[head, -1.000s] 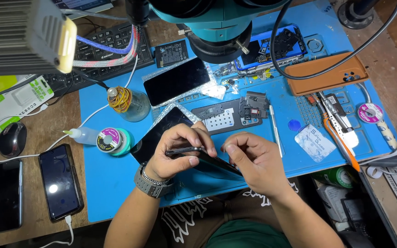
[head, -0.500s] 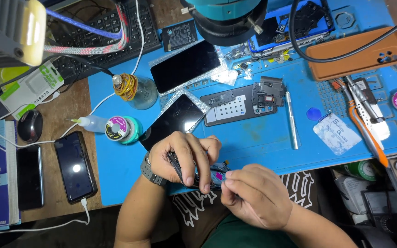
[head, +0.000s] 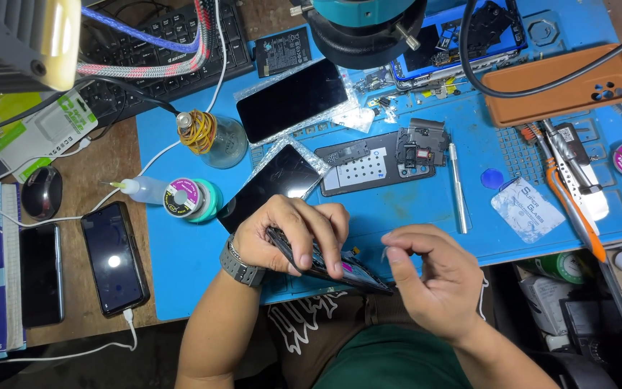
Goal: The person prepares a smartphone screen by cutting a protective film with scissors and applying it to the screen edges. They then wipe the screen with a cloth and use a screen press tool to clamp the screen onto the phone body.
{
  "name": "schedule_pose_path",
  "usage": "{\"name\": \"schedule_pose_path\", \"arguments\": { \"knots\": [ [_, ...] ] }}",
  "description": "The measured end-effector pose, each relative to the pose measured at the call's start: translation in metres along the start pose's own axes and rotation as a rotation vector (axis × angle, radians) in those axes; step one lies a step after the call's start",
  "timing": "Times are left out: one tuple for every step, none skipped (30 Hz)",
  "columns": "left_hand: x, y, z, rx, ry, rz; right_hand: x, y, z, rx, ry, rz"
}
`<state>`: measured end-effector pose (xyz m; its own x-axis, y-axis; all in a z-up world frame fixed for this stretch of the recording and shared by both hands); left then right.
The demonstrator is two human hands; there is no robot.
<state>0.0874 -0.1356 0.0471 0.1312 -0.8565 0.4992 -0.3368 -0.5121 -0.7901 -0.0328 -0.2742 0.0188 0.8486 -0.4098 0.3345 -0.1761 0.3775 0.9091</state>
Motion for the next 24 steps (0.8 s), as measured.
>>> {"name": "schedule_pose_path", "arguments": {
  "knots": [
    [-0.001,0.001,0.002,0.001,-0.018,0.005,0.0,-0.002,0.003,-0.009,-0.012,-0.016],
    [-0.002,0.002,0.004,0.001,-0.035,0.009,0.0,-0.004,0.007,-0.018,-0.024,-0.033],
    [-0.003,0.003,0.004,-0.001,-0.032,0.008,0.0,-0.004,0.009,-0.022,-0.026,-0.033],
    [-0.003,0.003,0.005,0.0,-0.032,0.001,-0.001,-0.008,0.012,0.007,-0.022,-0.075],
    [-0.003,0.003,0.005,-0.002,-0.029,-0.006,-0.001,-0.011,0.015,0.034,-0.02,-0.116],
    [-0.003,0.002,0.004,-0.006,-0.024,-0.009,-0.003,-0.016,0.019,0.029,-0.023,-0.116],
    [-0.002,0.002,0.004,0.001,-0.035,-0.006,-0.006,-0.026,0.022,0.062,-0.013,-0.198],
    [-0.002,0.002,0.004,0.007,-0.047,-0.003,-0.01,-0.037,0.024,0.095,-0.004,-0.28],
    [-0.001,0.002,0.003,0.0,-0.042,-0.008,-0.011,-0.041,0.027,0.086,-0.008,-0.28],
    [-0.001,0.002,0.003,0.021,-0.052,-0.004,-0.013,-0.045,0.029,0.11,-0.009,-0.297],
    [0.0,0.002,0.003,0.043,-0.061,0.001,-0.015,-0.05,0.031,0.135,-0.012,-0.313],
    [0.0,0.004,0.0,0.036,-0.056,-0.002,-0.017,-0.06,0.033,0.128,-0.017,-0.314],
    [0.001,0.004,0.003,0.013,-0.107,-0.027,-0.019,-0.067,0.036,0.209,-0.051,-0.274],
    [0.001,0.004,0.006,-0.011,-0.158,-0.052,-0.02,-0.074,0.039,0.289,-0.086,-0.232],
    [0.001,0.005,0.006,-0.019,-0.15,-0.053,-0.019,-0.071,0.042,0.28,-0.094,-0.232],
    [0.002,0.004,0.007,0.019,-0.165,-0.062,-0.018,-0.07,0.044,0.27,-0.101,-0.249],
    [0.002,0.004,0.009,0.055,-0.18,-0.074,-0.017,-0.069,0.048,0.256,-0.107,-0.268],
    [0.002,0.003,0.008,0.045,-0.173,-0.077,-0.017,-0.069,0.051,0.245,-0.114,-0.269],
    [0.002,0.003,0.01,0.068,-0.206,-0.084,-0.018,-0.069,0.057,0.215,-0.133,-0.266],
    [0.002,0.003,0.012,0.092,-0.24,-0.091,-0.018,-0.07,0.063,0.185,-0.151,-0.263],
    [0.002,0.002,0.012,0.074,-0.231,-0.098,-0.021,-0.07,0.073,0.166,-0.16,-0.266],
    [0.002,0.002,0.014,0.095,-0.255,-0.095,-0.024,-0.073,0.081,0.114,-0.145,-0.29],
    [0.001,0.001,0.016,0.115,-0.281,-0.089,-0.028,-0.075,0.089,0.063,-0.129,-0.319],
    [0.002,0.004,0.017,0.096,-0.273,-0.093,-0.037,-0.079,0.097,0.045,-0.139,-0.325]
  ]
}}
Point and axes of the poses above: each hand's wrist, its own x-axis towards the middle knuckle, its own z-axis out of the back of the hand, y = z × x, the point moved 8 cm from there along x, towards the middle knuckle, and after that the axes turned 4 degrees about -x, right-handed, at the moved point
